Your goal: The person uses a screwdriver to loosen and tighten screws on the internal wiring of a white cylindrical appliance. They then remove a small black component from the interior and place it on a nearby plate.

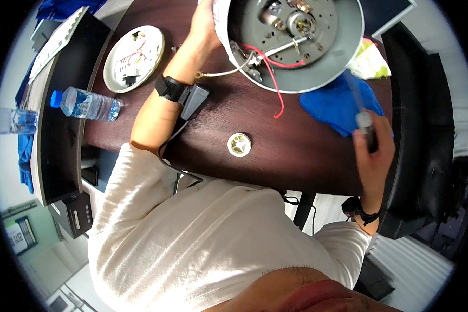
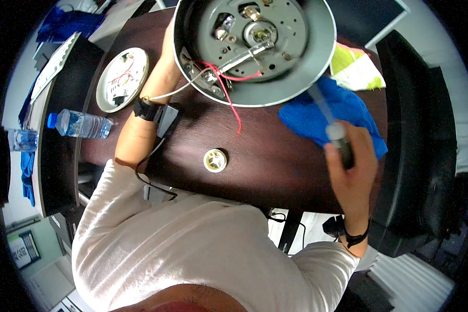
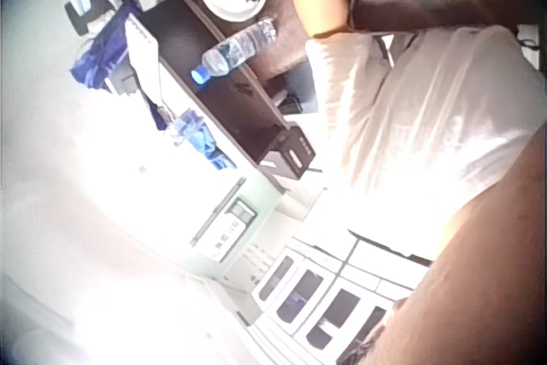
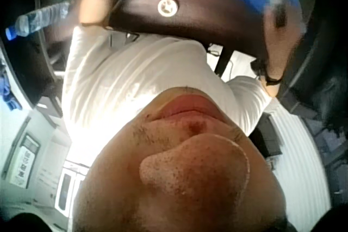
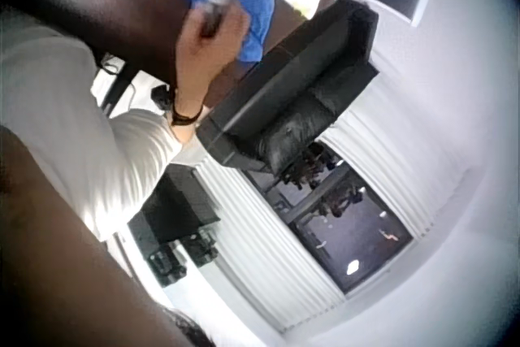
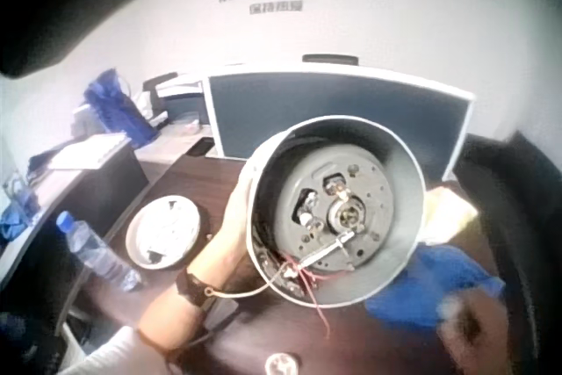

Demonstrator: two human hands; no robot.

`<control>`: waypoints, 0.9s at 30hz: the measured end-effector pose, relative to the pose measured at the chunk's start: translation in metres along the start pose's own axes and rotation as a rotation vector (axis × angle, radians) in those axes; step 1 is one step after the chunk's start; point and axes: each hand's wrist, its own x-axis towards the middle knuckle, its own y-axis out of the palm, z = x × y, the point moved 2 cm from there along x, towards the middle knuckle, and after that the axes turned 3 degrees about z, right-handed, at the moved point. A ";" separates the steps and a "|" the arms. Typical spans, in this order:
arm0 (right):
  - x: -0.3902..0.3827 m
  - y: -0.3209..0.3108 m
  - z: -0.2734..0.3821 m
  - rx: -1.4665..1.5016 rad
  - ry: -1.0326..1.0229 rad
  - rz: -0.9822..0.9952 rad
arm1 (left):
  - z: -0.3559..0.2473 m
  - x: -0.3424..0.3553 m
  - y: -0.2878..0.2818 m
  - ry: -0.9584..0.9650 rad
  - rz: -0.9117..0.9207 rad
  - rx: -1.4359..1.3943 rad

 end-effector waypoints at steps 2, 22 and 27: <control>-0.003 0.012 0.009 -0.009 -0.060 -0.004 | 0.005 -0.001 0.004 -0.016 0.025 0.012; -0.041 0.052 -0.007 0.110 0.062 -0.145 | 0.047 -0.018 0.026 -0.055 0.023 0.005; -0.037 0.053 -0.001 0.074 0.092 -0.134 | 0.046 -0.018 0.025 -0.110 0.043 0.108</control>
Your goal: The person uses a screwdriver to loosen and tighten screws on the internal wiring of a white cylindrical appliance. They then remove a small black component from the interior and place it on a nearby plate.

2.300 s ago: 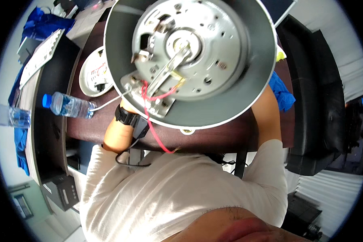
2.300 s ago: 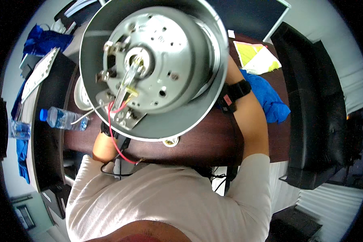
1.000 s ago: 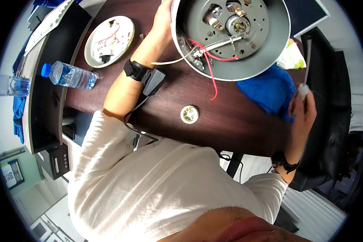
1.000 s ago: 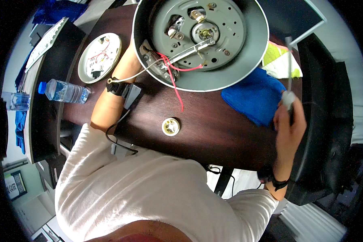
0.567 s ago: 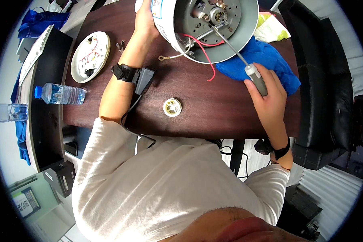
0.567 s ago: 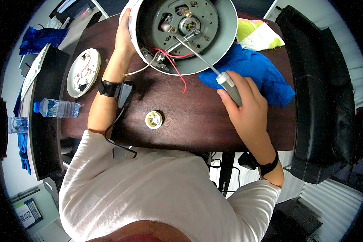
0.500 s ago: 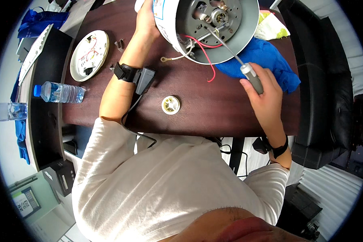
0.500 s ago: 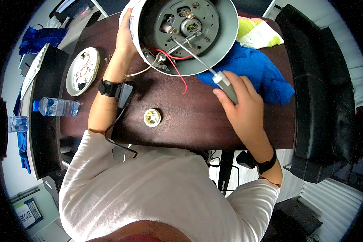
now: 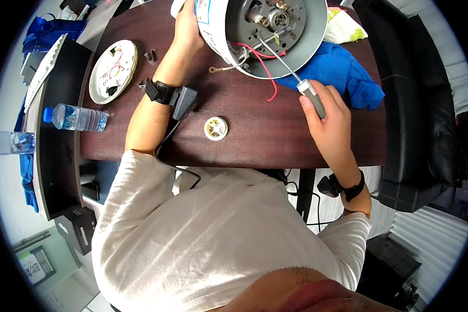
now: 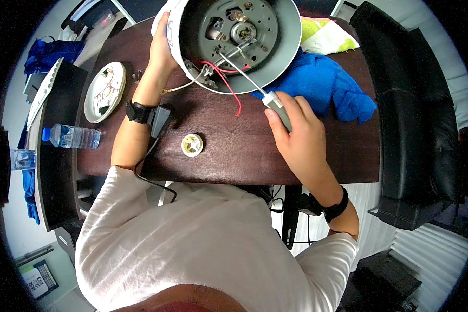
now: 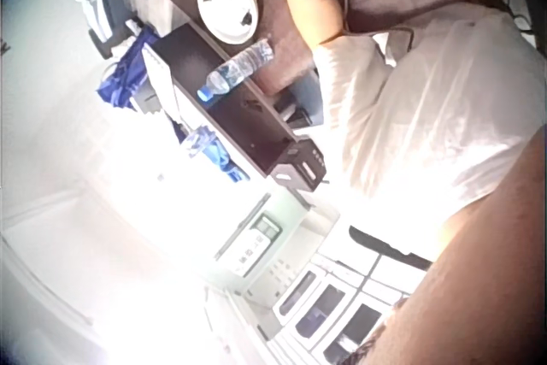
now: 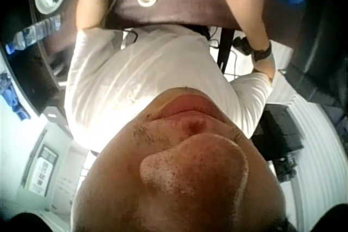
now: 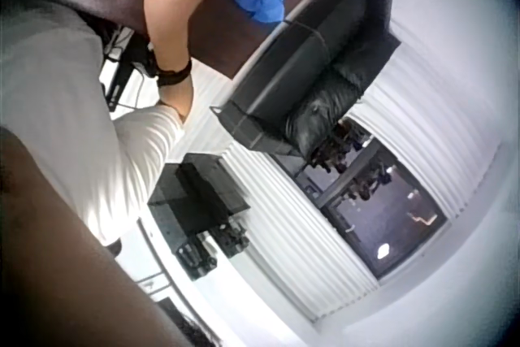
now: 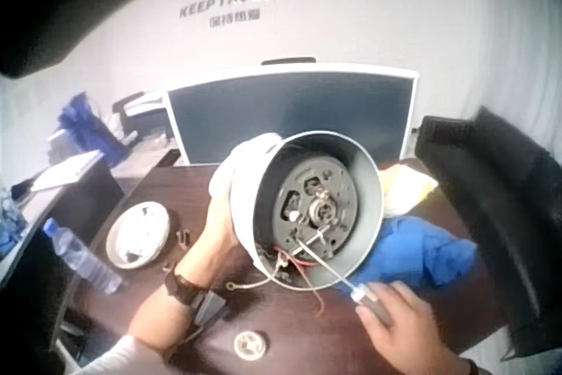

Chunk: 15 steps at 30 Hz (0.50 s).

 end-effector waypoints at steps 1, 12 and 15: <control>0.000 0.001 0.001 -0.009 0.000 0.002 | 0.000 0.000 0.001 -0.003 0.003 -0.006; -0.001 0.000 0.008 -0.043 0.032 -0.001 | -0.012 -0.012 0.025 -0.168 0.085 -0.223; 0.001 -0.002 0.009 -0.070 0.047 0.010 | -0.023 -0.017 0.035 0.033 0.377 -0.047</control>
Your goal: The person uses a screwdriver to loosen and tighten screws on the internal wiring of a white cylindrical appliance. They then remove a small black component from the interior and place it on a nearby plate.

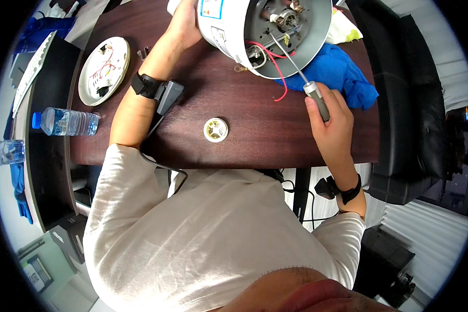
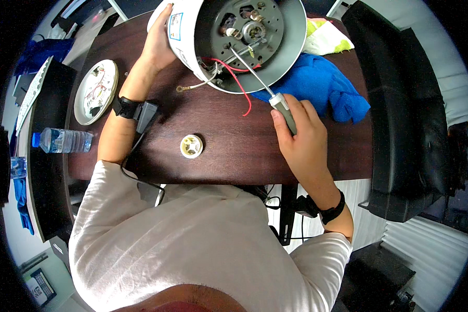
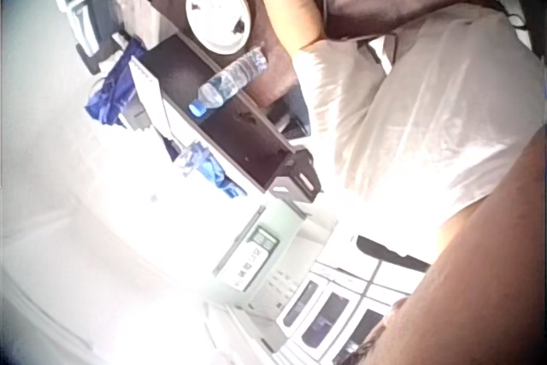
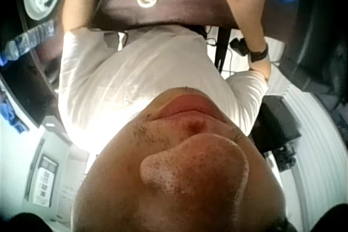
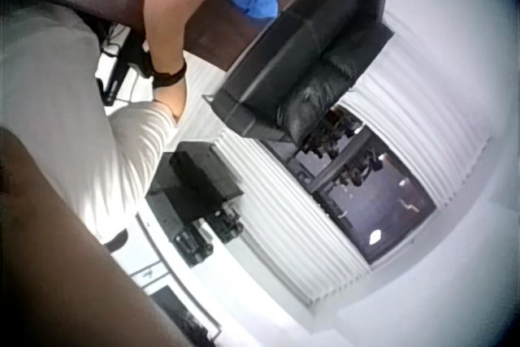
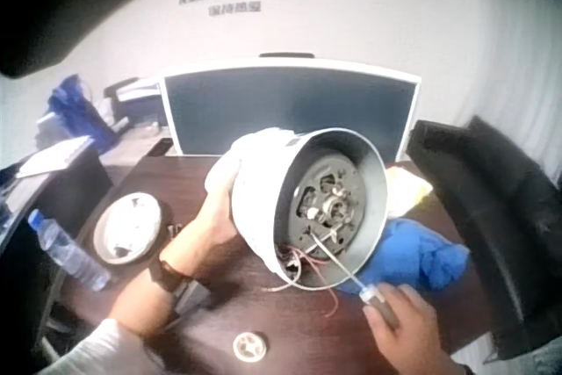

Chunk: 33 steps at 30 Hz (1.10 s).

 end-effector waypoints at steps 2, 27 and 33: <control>0.000 -0.003 0.000 -0.025 0.001 0.006 | -0.008 0.002 0.014 0.032 0.062 0.100; 0.003 -0.022 0.002 0.058 -0.089 0.121 | 0.040 0.011 -0.131 -0.480 0.405 -0.505; 0.010 -0.035 0.011 0.611 0.554 0.498 | 0.039 0.009 -0.135 -0.462 0.384 -0.445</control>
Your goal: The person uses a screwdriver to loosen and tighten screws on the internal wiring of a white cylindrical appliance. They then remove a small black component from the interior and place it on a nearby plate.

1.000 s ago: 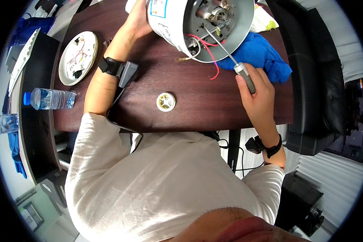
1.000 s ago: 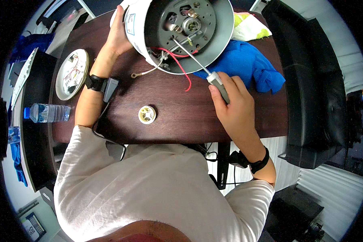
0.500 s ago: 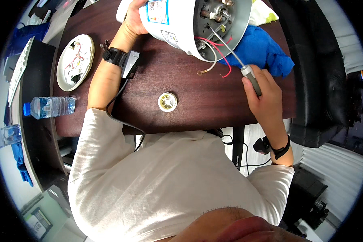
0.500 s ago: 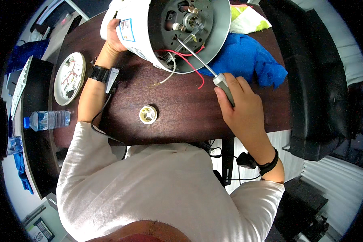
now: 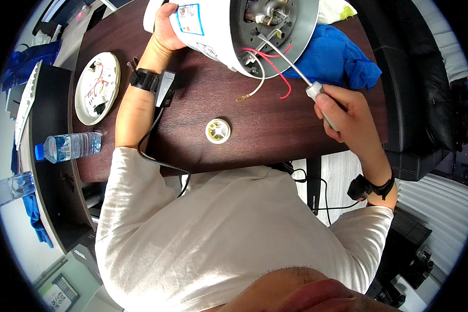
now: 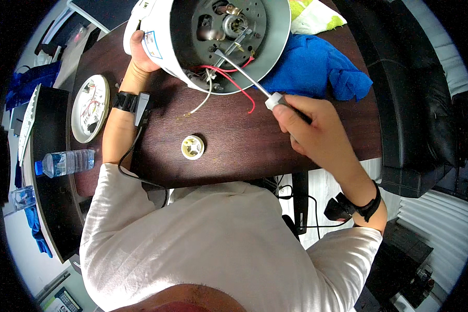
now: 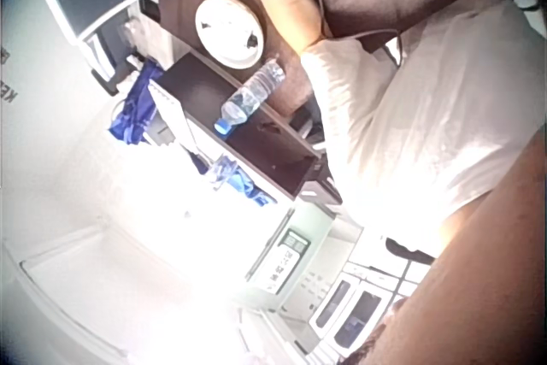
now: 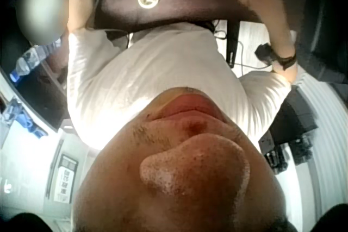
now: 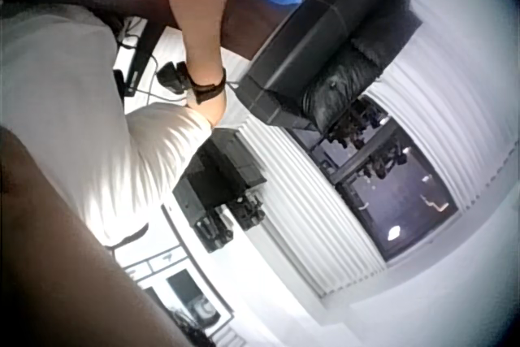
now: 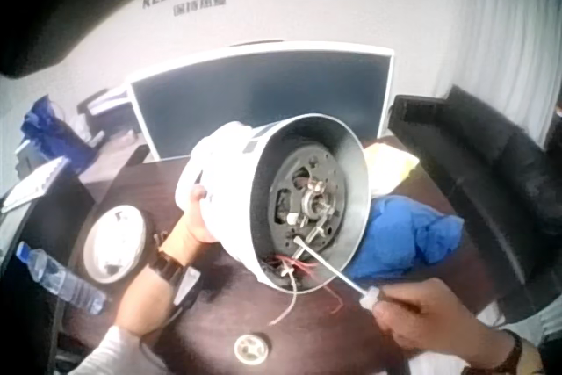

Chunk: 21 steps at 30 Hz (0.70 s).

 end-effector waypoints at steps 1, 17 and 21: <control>0.000 -0.002 -0.001 0.161 0.133 0.073 | 0.000 0.000 0.000 -0.005 0.006 -0.005; -0.001 0.011 -0.006 -0.609 -0.453 -0.277 | 0.003 0.001 0.007 -0.067 0.106 -0.053; -0.007 0.002 0.018 0.067 0.070 0.059 | 0.003 -0.001 0.003 -0.048 0.078 -0.043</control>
